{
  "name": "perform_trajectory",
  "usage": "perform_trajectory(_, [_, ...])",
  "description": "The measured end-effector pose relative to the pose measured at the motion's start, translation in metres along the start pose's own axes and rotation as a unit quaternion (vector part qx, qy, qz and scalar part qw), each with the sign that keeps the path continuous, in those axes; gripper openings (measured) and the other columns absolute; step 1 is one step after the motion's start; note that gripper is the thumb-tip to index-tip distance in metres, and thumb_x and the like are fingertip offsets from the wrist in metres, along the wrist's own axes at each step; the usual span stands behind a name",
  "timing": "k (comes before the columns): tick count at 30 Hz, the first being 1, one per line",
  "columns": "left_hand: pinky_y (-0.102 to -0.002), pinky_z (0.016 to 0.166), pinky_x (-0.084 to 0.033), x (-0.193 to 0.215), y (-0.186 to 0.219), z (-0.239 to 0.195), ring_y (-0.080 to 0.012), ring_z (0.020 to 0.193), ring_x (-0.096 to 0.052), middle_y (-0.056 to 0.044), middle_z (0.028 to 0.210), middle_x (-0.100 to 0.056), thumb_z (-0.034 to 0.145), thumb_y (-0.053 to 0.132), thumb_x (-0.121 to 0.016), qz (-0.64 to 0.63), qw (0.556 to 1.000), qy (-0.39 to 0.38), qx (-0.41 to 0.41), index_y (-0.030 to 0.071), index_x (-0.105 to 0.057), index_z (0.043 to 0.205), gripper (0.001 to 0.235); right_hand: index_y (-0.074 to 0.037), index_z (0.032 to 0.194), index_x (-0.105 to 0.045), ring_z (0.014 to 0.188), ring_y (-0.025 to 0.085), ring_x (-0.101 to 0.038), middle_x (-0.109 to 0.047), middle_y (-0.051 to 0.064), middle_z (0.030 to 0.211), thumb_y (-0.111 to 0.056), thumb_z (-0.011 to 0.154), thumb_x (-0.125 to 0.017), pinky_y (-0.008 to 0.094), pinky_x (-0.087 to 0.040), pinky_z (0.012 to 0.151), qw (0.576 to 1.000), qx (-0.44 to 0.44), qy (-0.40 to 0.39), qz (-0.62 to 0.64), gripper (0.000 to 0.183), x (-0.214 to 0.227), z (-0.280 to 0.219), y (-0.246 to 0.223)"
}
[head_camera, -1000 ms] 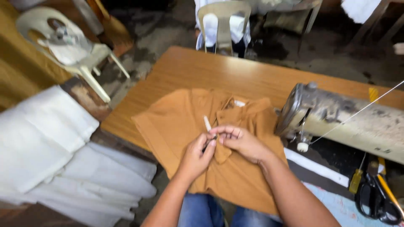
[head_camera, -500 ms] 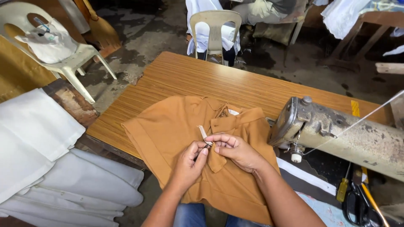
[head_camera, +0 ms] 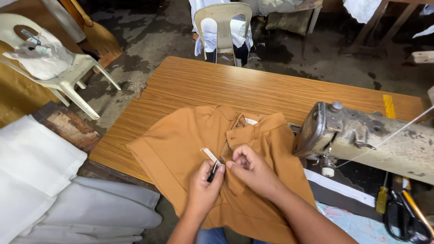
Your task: The person uses scissors to trim excess fabric and threads from the waistband of a pair of brown shorts. They repeatedly reposition and unfold the garment to access different sections while cutting along the seams.
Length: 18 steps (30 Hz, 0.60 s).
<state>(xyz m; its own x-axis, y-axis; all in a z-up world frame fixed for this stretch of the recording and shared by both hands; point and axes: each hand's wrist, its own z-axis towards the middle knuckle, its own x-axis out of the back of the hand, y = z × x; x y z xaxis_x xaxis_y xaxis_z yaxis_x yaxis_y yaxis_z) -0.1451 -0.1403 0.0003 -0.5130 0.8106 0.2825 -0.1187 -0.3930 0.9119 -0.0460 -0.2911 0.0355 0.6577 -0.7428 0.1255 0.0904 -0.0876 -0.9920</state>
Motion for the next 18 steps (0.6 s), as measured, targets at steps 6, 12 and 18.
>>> perform_trajectory(6, [-0.025,0.067,-0.047,0.008,0.003,0.006,-0.0061,0.072,-0.056,0.006,0.078,-0.063,0.097,0.015,-0.066,-0.078,0.996,-0.038,0.012,0.012,-0.064,0.089,0.009,-0.015,0.08,-0.065,0.068,0.008,-0.054,-0.061,-0.004,0.074,-0.031,0.092,-0.074,0.027,-0.044,0.062,0.988,0.06,-0.012,-0.145,0.022,-0.006,-0.001,0.005])
perform_trajectory(12, [-0.026,0.071,-0.044,0.014,-0.001,0.01,-0.0076,0.076,-0.052,0.005,0.079,-0.057,0.101,0.013,-0.062,-0.144,0.987,-0.075,0.015,0.012,-0.058,0.087,0.015,-0.012,0.087,-0.073,0.076,0.008,-0.065,-0.072,-0.003,0.08,-0.025,0.096,-0.065,0.025,-0.05,0.072,0.987,0.063,-0.035,-0.147,0.018,-0.004,0.002,0.0])
perform_trajectory(18, [-0.028,0.07,-0.051,0.02,0.02,0.006,-0.014,0.075,-0.063,0.0,0.082,-0.065,0.098,0.012,-0.063,-0.043,0.994,-0.059,-0.079,0.01,-0.063,0.09,0.009,-0.017,0.073,-0.062,0.051,0.011,-0.053,-0.06,-0.003,0.06,-0.026,0.092,-0.065,0.03,-0.041,0.052,0.964,0.054,0.012,-0.259,0.021,-0.011,-0.009,-0.009])
